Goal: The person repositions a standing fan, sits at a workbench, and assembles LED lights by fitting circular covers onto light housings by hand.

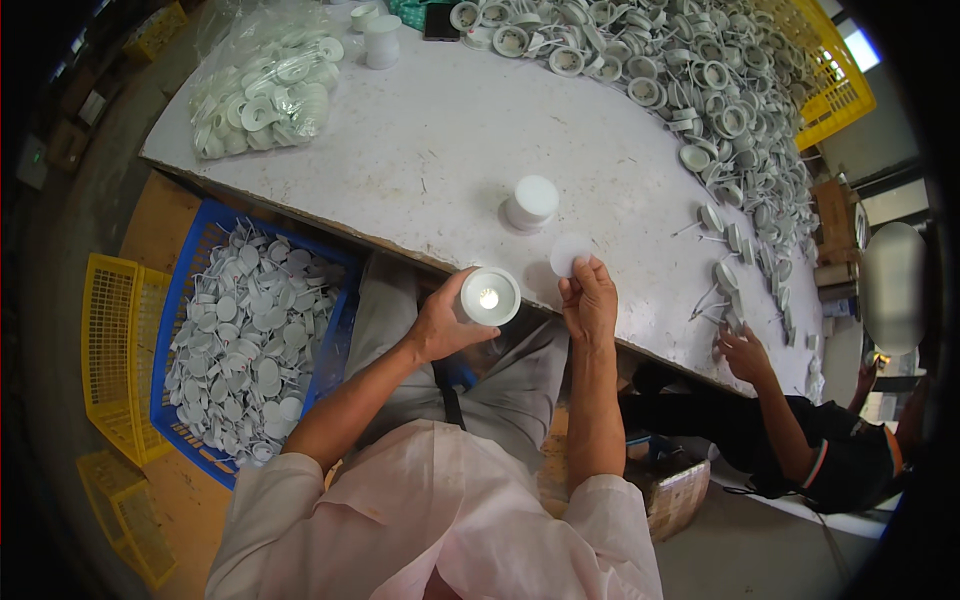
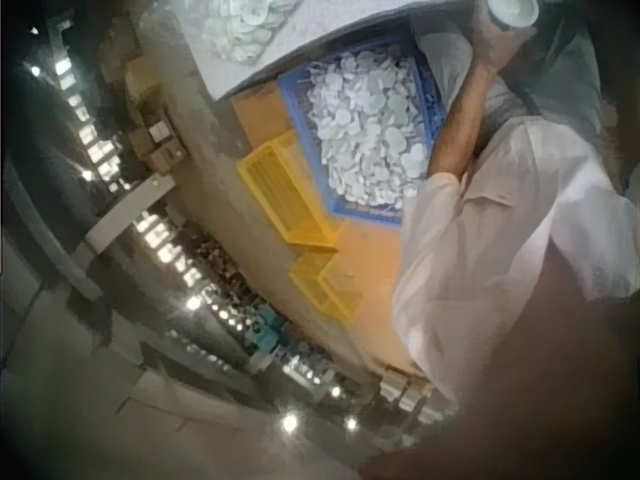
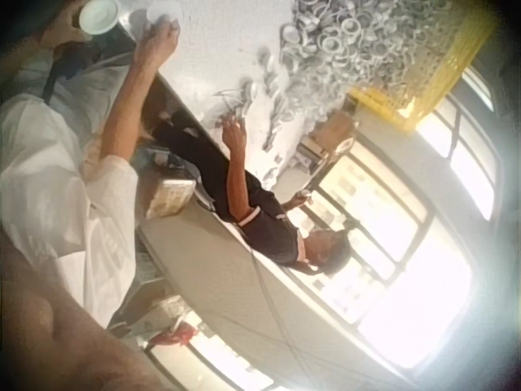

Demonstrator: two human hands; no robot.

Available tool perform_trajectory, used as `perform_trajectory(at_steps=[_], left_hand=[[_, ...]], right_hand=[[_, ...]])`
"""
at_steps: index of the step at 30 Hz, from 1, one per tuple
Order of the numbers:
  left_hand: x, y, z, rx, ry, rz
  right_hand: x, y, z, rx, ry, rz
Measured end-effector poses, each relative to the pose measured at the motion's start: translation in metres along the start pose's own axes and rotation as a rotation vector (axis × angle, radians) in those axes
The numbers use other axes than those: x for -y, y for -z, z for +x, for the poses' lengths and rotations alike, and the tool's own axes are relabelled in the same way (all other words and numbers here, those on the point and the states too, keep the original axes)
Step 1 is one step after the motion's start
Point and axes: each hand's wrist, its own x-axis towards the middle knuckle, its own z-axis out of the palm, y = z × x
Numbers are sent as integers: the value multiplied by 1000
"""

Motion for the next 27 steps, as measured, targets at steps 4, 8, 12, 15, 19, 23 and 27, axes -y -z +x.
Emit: perform_trajectory(at_steps=[4, 8, 12, 15, 19, 23, 27], left_hand=[[-2, -6, 6, -107, 1, -33], [-1, -9, 9, -110, 16, -6], [-2, -12, 12, -72, 43, -25], [-3, -14, 13, -52, 47, -99], [-15, -17, 13, 16, 66, -279], [-12, -17, 11, 43, -3, -321], [-16, -16, 8, 30, -14, -261]], right_hand=[[-6, 15, -5, -13, -35, -42], [-5, 12, -20, -64, 19, -155], [-11, 4, -44, -109, 375, -489], [-13, 7, -64, 20, 916, -1227], [-19, 8, -60, 341, 1344, -1302], [-25, 5, -65, 406, 1343, -1362], [-27, -2, -70, 429, 1274, -1312]])
